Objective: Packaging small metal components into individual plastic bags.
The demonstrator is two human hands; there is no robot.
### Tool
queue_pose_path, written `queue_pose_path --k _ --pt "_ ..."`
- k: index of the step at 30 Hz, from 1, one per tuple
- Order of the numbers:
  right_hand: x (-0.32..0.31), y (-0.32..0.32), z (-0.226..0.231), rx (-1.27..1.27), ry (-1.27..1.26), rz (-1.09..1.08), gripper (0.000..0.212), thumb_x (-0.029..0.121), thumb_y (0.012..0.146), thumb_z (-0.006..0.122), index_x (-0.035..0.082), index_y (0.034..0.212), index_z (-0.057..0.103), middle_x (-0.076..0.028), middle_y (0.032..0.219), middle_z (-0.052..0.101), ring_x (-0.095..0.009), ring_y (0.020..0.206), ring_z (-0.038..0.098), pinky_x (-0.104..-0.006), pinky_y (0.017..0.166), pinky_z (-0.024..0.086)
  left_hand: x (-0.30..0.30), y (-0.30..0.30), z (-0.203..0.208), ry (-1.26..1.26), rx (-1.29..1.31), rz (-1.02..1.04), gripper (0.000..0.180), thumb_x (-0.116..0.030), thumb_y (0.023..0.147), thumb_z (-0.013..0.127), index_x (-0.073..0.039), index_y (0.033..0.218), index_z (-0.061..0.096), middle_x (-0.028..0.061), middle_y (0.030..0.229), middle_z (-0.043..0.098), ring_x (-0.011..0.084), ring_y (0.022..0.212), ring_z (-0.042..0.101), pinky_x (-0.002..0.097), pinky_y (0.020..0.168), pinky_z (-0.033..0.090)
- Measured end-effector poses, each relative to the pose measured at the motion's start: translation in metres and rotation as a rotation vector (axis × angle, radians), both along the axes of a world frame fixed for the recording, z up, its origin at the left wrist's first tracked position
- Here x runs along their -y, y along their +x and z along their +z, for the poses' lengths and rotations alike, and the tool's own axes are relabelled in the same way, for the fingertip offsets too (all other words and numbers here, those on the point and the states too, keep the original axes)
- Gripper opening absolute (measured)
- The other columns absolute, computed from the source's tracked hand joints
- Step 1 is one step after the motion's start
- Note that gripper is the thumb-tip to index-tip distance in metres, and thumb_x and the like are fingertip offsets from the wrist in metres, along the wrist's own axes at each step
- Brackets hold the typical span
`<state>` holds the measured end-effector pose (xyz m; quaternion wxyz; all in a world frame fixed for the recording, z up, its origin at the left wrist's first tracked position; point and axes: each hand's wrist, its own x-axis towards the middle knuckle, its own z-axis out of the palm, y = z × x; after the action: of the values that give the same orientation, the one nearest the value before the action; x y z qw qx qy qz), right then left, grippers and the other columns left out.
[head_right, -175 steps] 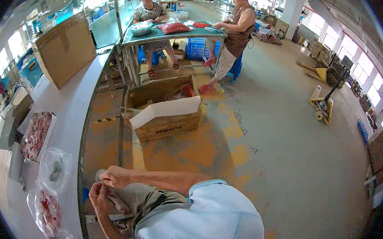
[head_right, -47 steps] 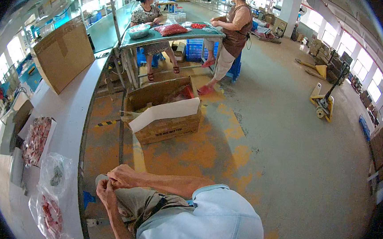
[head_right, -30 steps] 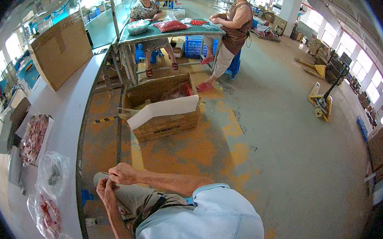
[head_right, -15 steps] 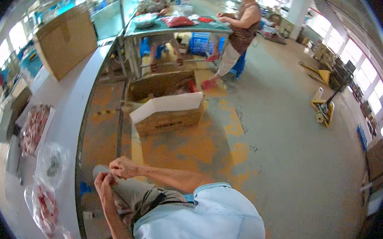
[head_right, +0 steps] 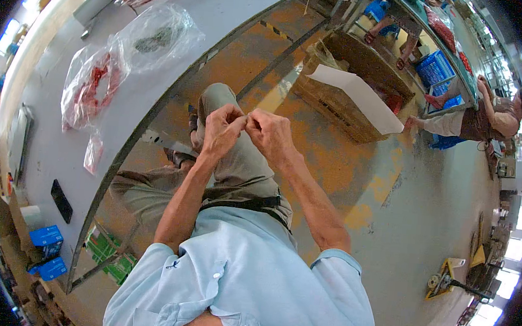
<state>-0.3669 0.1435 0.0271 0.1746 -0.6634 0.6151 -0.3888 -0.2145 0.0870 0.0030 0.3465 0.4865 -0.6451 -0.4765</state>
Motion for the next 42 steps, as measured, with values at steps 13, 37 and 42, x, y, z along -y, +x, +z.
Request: queue_pose_path --k 13,37,42 --pt "0.006 -0.002 0.009 0.457 0.256 -0.064 0.025 0.015 0.101 0.061 0.000 0.081 0.063 -0.001 0.060 0.059 -0.005 0.054 0.055 -0.0252 0.048 0.043 0.013 0.015 0.010 0.162 -0.258 0.055 0.013 -0.011 0.090 0.068 0.002 0.093 0.068 0.0058 0.078 0.069 0.0111 0.070 0.064 0.0293 0.063 0.051" --pt "0.014 -0.010 0.004 0.323 0.059 -0.116 0.026 0.021 0.091 0.066 -0.003 0.081 0.064 -0.021 0.070 0.062 -0.026 0.062 0.060 -0.0413 0.058 0.047 -0.005 0.003 0.040 -0.744 0.297 -0.179 0.022 -0.003 0.087 0.070 -0.010 0.108 0.071 0.0109 0.084 0.062 0.0345 0.079 0.064 0.0449 0.068 0.049" --pt "0.016 -0.012 0.003 0.244 0.007 -0.089 0.026 0.021 0.091 0.065 -0.004 0.083 0.065 -0.020 0.066 0.058 -0.020 0.058 0.054 -0.0389 0.055 0.044 0.001 0.004 0.031 -0.706 0.294 -0.211 0.025 -0.002 0.086 0.070 -0.008 0.110 0.070 0.0129 0.083 0.061 0.0338 0.075 0.063 0.0447 0.065 0.049"
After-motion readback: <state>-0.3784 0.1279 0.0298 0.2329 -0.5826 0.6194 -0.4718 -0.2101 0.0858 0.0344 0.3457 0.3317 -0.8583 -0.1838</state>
